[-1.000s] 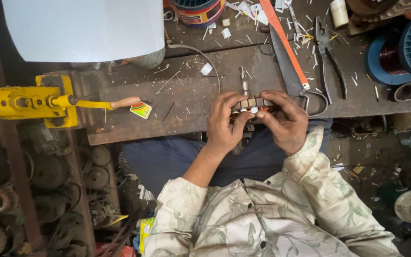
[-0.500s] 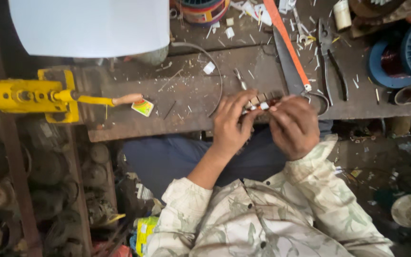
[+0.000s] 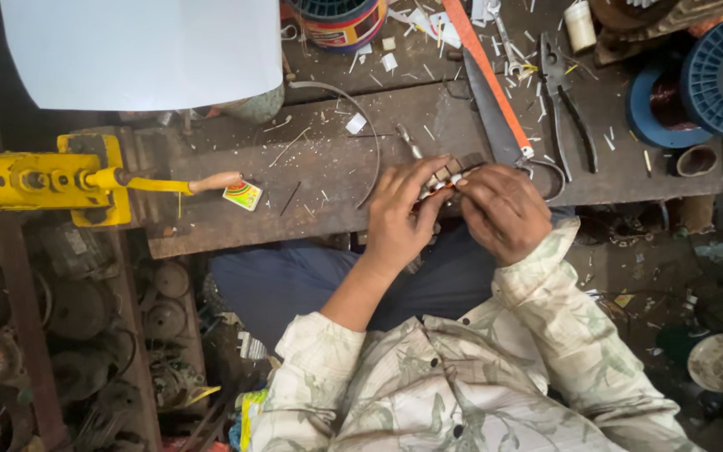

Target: The person cuts a strip of white insulating paper from a larger sheet using scissors. They then fold the paper strip and insert it into the slots of a copper-wound motor stator to insulate the windings. The person repeats this process for multiple slots, adjusting the paper with their fingers and using pliers to tuck it in.

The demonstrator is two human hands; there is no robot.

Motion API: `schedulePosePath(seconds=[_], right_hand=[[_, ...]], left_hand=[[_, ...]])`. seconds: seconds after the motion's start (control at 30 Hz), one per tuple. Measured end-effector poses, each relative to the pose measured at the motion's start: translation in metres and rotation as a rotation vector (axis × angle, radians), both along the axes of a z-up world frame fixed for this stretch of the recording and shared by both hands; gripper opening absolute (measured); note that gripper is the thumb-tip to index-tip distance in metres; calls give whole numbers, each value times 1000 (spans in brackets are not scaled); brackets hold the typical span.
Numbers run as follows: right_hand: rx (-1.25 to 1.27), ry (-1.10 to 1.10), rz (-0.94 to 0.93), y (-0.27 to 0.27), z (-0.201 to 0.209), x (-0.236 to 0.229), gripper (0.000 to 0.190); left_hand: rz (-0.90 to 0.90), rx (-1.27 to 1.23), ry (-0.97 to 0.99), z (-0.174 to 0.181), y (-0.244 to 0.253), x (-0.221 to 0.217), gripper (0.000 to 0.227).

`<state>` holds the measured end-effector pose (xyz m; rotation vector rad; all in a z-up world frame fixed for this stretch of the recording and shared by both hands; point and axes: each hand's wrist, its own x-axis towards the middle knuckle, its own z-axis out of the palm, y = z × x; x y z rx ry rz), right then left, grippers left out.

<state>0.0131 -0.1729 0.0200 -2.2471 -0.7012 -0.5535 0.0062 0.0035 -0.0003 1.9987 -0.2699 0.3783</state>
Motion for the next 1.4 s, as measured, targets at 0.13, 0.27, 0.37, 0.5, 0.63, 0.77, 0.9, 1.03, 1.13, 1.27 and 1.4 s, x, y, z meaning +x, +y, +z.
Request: schedulePosePath(seconds=[0.13, 0.27, 0.37, 0.5, 0.63, 0.77, 0.9, 1.03, 1.13, 1.27, 1.4], right_hand=[[20, 31, 26, -1, 3, 1, 30], [-6, -1, 17, 1, 6, 4, 27], [-37, 17, -26, 4, 11, 0, 26], [-109, -1, -32, 6, 19, 0, 29], [-249, -112, 1, 4, 21, -2, 33], [-196, -117, 7, 4, 16, 0, 31], [-70, -84, 20, 2, 7, 2, 30], [-9, -71, 24, -1, 1, 2, 29], [-83, -109, 6, -3, 0, 1, 31], [-52, -97, -9, -3, -3, -5, 30], [-44, -99, -16, 1, -3, -10, 28]], left_hand=[[-34, -36, 22, -3, 2, 4, 41], [-43, -59, 32, -6, 3, 3, 41], [-50, -78, 33, -7, 4, 4, 41], [-40, -74, 15, -4, 2, 5, 41], [-43, -35, 25, -3, 3, -1, 41], [-52, -46, 39, -2, 3, 3, 42], [-34, -55, 12, -4, 5, 5, 41], [-41, -55, 30, -5, 5, 5, 41], [-46, -26, 18, -3, 4, 7, 41], [-46, -43, 15, -2, 2, 1, 41], [-40, -61, -3, -3, 2, 0, 43]])
